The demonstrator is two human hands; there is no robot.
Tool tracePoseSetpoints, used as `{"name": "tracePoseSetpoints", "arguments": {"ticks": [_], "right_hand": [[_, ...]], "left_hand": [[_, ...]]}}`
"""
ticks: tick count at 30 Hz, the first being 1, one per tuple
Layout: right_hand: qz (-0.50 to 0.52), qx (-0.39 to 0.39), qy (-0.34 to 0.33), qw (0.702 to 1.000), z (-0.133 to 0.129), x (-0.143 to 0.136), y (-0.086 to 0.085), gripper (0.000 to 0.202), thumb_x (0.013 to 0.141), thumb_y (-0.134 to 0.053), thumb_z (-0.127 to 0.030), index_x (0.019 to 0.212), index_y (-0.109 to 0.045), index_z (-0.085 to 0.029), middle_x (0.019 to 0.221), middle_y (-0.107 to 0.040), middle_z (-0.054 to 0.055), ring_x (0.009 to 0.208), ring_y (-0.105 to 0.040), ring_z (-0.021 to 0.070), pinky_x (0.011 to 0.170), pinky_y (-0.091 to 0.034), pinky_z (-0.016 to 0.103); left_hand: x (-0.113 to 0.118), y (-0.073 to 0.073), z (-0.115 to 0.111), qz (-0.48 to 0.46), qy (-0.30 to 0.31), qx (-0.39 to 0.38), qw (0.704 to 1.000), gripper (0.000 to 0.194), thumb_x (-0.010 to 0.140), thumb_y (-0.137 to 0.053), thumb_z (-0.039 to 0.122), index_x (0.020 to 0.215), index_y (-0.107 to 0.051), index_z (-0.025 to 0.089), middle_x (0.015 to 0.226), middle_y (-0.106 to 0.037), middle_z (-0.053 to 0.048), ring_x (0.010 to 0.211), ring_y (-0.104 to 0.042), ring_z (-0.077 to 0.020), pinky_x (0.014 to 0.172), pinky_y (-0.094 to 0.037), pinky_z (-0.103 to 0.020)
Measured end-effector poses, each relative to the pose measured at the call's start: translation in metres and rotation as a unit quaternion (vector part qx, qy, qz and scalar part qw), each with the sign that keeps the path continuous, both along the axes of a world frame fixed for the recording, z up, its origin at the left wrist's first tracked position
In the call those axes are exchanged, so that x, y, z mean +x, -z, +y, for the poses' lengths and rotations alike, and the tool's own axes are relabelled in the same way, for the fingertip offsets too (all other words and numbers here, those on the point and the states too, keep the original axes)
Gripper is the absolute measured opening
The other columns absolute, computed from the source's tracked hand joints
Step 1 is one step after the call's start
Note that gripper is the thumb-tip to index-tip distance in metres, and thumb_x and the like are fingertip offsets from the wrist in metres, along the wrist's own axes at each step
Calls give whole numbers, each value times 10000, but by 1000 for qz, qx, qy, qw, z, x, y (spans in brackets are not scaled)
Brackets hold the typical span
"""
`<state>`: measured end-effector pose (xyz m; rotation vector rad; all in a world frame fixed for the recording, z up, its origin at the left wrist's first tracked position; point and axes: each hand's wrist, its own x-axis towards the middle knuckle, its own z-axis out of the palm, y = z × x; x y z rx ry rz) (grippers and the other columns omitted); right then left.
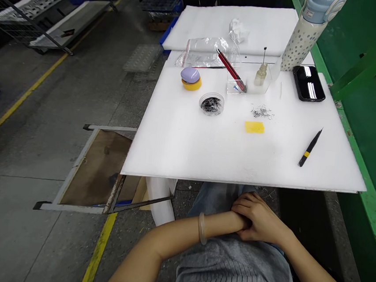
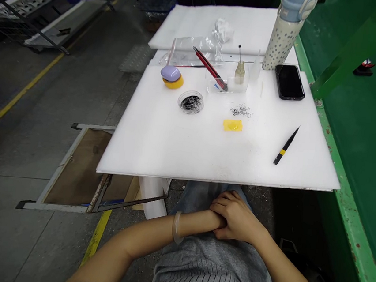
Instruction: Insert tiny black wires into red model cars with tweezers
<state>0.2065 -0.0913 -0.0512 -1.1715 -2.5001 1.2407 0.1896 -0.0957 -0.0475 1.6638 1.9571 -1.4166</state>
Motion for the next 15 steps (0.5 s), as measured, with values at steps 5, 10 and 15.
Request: {"name": "tracePoseSetpoints", "arguments": {"ticks": [5,10,15], "right_hand": [[36,-16,22,999,2,0,0,449,635,-825,-279,1070,-746,-202,1107,-743,60,1094,-597,295,1017,-391,447],[18,-29,45,998,8,-1,2,402,607,-826,-271,995,-736,-224,1045,-743,28,1051,-600,281,966,-415,407],[-20,-35,53,998,9,-5,2,368,609,-772,-227,972,-710,-228,1084,-727,37,1049,-617,283,921,-439,381]], "left_hand": [[-3,-7,2,60,39,16,997,902,469,-699,-206,1289,-604,157,1240,-602,-88,1081,-637,-353,939,-532,-478],[-5,-18,10,19,24,36,999,858,477,-702,-202,1267,-606,118,1178,-636,-115,996,-661,-341,837,-542,-437],[-12,-13,18,-91,-43,35,994,766,561,-783,-23,1293,-596,104,1219,-623,-159,1065,-633,-416,880,-513,-522]]}}
